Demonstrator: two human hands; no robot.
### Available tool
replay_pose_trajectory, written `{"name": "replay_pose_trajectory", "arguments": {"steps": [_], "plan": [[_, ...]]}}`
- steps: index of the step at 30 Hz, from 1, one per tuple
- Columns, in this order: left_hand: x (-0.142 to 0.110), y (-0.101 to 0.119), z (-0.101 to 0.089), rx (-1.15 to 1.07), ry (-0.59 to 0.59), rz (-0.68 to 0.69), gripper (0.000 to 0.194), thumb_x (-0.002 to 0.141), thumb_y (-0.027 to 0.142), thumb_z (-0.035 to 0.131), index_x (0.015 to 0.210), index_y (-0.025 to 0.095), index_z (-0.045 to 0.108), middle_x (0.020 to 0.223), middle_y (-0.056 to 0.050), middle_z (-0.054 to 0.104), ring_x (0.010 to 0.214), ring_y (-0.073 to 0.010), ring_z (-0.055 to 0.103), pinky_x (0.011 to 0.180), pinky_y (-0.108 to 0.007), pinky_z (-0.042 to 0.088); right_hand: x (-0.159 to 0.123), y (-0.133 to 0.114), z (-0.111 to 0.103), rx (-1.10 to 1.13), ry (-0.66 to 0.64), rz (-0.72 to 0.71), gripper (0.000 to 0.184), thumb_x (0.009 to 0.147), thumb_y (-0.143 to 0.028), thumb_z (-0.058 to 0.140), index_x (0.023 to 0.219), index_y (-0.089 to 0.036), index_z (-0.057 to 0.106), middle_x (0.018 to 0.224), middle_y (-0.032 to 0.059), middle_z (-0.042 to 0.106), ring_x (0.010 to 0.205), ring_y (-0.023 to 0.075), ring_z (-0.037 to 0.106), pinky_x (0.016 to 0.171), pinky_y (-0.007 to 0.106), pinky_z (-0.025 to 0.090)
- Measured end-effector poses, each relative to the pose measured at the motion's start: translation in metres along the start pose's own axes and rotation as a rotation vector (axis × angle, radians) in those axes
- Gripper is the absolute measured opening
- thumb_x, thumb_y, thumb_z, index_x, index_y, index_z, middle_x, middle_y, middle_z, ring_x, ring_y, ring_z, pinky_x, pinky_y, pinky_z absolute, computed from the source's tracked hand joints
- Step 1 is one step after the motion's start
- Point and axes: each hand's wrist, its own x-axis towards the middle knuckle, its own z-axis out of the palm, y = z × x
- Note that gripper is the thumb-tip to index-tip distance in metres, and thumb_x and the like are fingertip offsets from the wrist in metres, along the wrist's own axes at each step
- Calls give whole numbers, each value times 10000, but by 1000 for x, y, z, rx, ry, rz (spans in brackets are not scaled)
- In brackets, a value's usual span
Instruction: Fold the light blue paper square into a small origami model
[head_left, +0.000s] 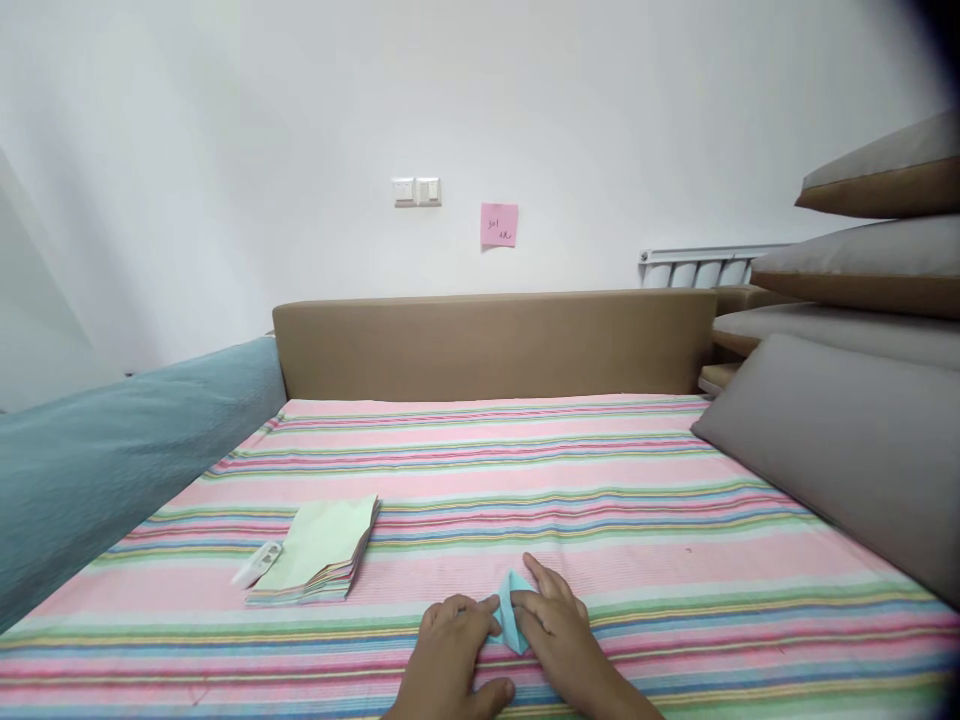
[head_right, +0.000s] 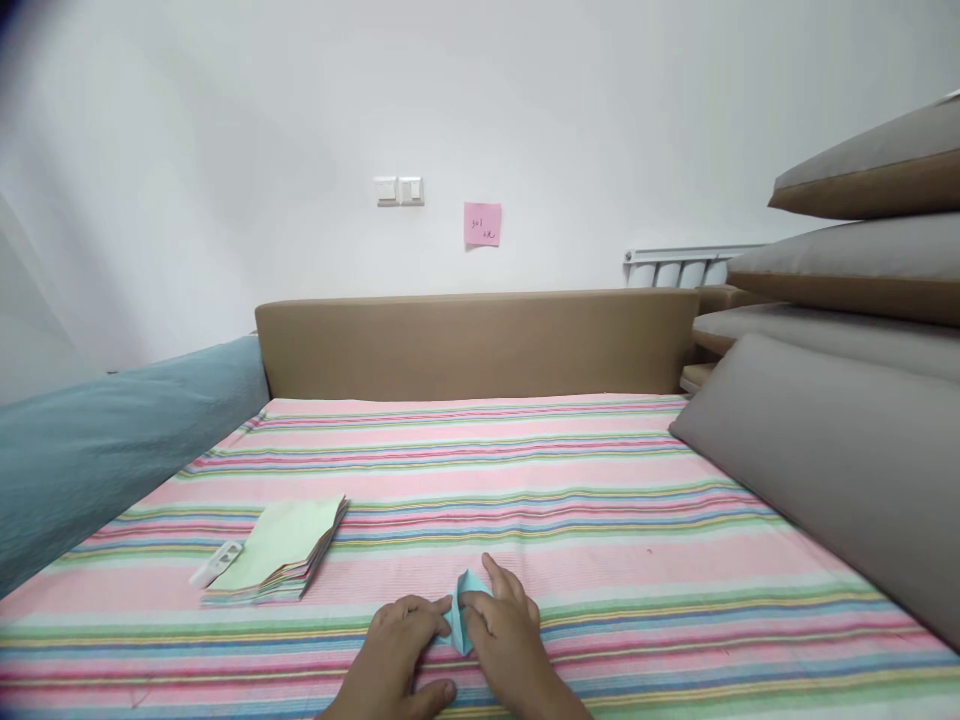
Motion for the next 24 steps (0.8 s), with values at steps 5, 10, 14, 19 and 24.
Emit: {"name": "replay_pose_trajectory", "arguments": {"steps": [5, 10, 14, 19, 24], "plan": [[0, 3, 0, -17, 43, -23, 366, 666, 264, 680, 1005, 252, 545, 1119, -28, 590, 1001, -243, 506, 859, -398, 395, -5, 1, -13, 65, -138, -60, 387, 840, -546, 391, 993, -297, 645, 1495, 30, 200, 1356, 254, 163, 1039, 478, 175], [0, 6, -3, -30, 60, -14, 274, 717, 329, 668, 958, 254, 563, 1085, -22, 607, 978, -239, 512, 832, -387, 403, -8, 0, -15, 6, -153, -74, 351, 598, -393, 693, 914, -248, 648, 1500, 50, 176, 1357, 280, 150, 1038, 433, 189], [-1, 7, -5, -46, 50, 17, 244, 762, 377, 631, 971, 267, 569, 1134, -19, 594, 982, -236, 502, 849, -395, 389, -7, 4, -11, -4, -141, -95, 324, 588, -381, 692, 875, -237, 643, 1496, 50, 185, 1351, 282, 162, 1031, 425, 197], [0, 5, -6, -72, 13, -19, 278, 713, 287, 664, 976, 283, 575, 1190, 5, 569, 1027, -236, 475, 888, -397, 356, -7, 6, -11, -3, -149, -92, 274, 616, -322, 659, 883, -262, 648, 1499, 22, 179, 1356, 259, 151, 1037, 413, 183], [1, 2, -3, -93, -25, -85, 333, 635, 232, 707, 944, 289, 596, 1233, 13, 552, 1060, -248, 456, 906, -391, 335, -7, 5, -10, -8, -153, -72, 222, 669, -360, 626, 872, -277, 662, 1497, 3, 186, 1360, 235, 143, 1049, 396, 164]]}}
